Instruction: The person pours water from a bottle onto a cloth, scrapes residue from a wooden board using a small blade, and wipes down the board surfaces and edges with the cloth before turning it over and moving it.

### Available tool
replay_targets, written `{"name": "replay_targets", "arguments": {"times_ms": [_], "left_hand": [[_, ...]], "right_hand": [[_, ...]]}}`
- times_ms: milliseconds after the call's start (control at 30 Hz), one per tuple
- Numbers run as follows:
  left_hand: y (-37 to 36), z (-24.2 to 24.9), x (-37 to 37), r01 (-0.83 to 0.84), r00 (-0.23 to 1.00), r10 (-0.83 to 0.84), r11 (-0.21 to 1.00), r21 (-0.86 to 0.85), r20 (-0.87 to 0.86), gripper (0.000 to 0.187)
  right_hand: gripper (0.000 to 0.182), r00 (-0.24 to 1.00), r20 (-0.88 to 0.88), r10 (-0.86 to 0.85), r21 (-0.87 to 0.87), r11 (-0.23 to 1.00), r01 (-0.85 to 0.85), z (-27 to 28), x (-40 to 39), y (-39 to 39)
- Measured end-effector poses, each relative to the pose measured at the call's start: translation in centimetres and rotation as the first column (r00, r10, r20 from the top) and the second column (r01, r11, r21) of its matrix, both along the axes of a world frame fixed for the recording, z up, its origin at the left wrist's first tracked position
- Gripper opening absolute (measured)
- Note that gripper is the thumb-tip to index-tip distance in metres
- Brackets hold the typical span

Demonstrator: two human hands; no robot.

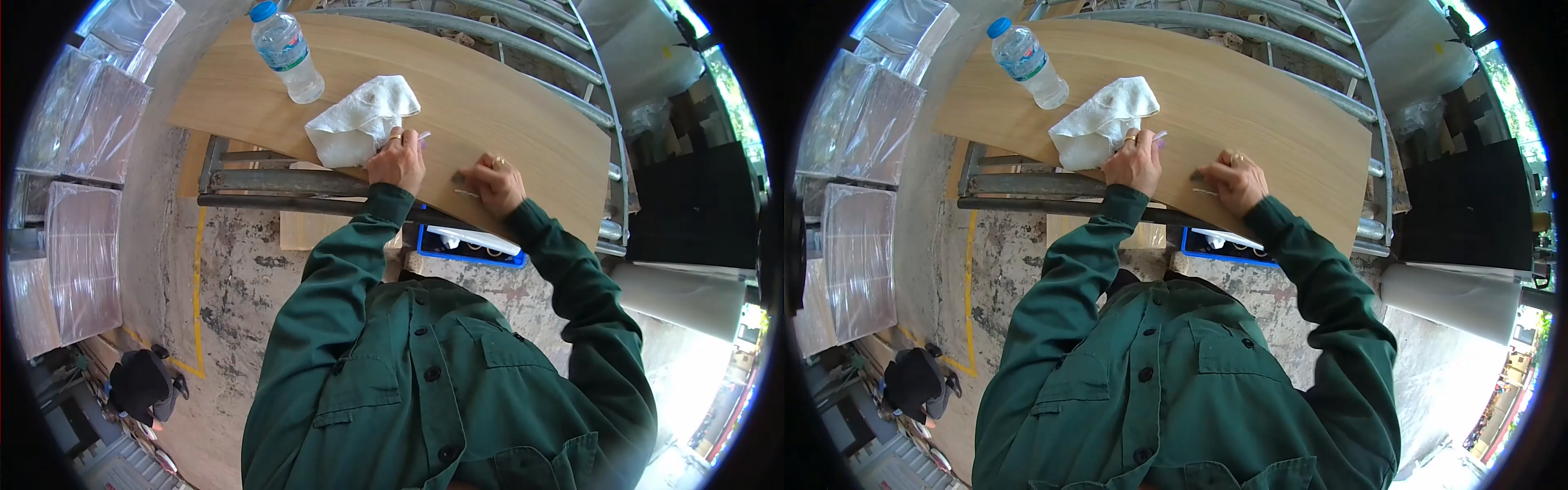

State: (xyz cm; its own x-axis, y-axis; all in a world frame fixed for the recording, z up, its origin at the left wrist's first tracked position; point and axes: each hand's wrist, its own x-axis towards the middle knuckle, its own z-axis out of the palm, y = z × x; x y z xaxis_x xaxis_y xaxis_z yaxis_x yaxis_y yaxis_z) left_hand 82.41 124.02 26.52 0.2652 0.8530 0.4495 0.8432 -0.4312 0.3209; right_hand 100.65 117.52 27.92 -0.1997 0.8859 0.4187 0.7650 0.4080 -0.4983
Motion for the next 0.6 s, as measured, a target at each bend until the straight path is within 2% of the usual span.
{"name": "replay_targets", "arguments": {"times_ms": [67, 167, 367, 467, 600], "left_hand": [[0.0, 0.0, 0.1, 0.008, 1.0, -0.008, 1.0, 0.002, 0.008, 0.012], [-0.1, 0.0, 0.1, 0.006, 1.0, -0.006, 1.0, 0.003, 0.005, 0.012], [-0.1, 0.1, 0.1, 0.005, 1.0, -0.006, 1.0, -0.014, -0.021, 0.012], [-0.1, 0.0, 0.2, 0.001, 0.999, 0.001, 0.999, -0.051, 0.054, 0.012], [-0.1, 0.2, 0.1, -0.003, 1.0, 0.004, 0.999, -0.049, 0.02, 0.012]], "right_hand": [[0.022, 0.999, -0.019, 0.05, -0.056, 0.997, -0.051, 0.2, 0.1, -1.5], [0.022, 0.999, 0.03, 0.044, -0.035, 0.998, -0.043, 0.0, 0.3, 0.2], [0.025, 0.975, 0.001, 0.224, -0.089, 0.971, -0.223, 0.2, 1.2, -1.1], [0.021, 0.988, 0.009, 0.153, -0.022, 0.988, -0.153, 0.1, 1.5, 0.5], [0.019, 0.99, -0.038, 0.135, -0.061, 0.989, -0.137, 0.3, 1.4, -1.0]]}}
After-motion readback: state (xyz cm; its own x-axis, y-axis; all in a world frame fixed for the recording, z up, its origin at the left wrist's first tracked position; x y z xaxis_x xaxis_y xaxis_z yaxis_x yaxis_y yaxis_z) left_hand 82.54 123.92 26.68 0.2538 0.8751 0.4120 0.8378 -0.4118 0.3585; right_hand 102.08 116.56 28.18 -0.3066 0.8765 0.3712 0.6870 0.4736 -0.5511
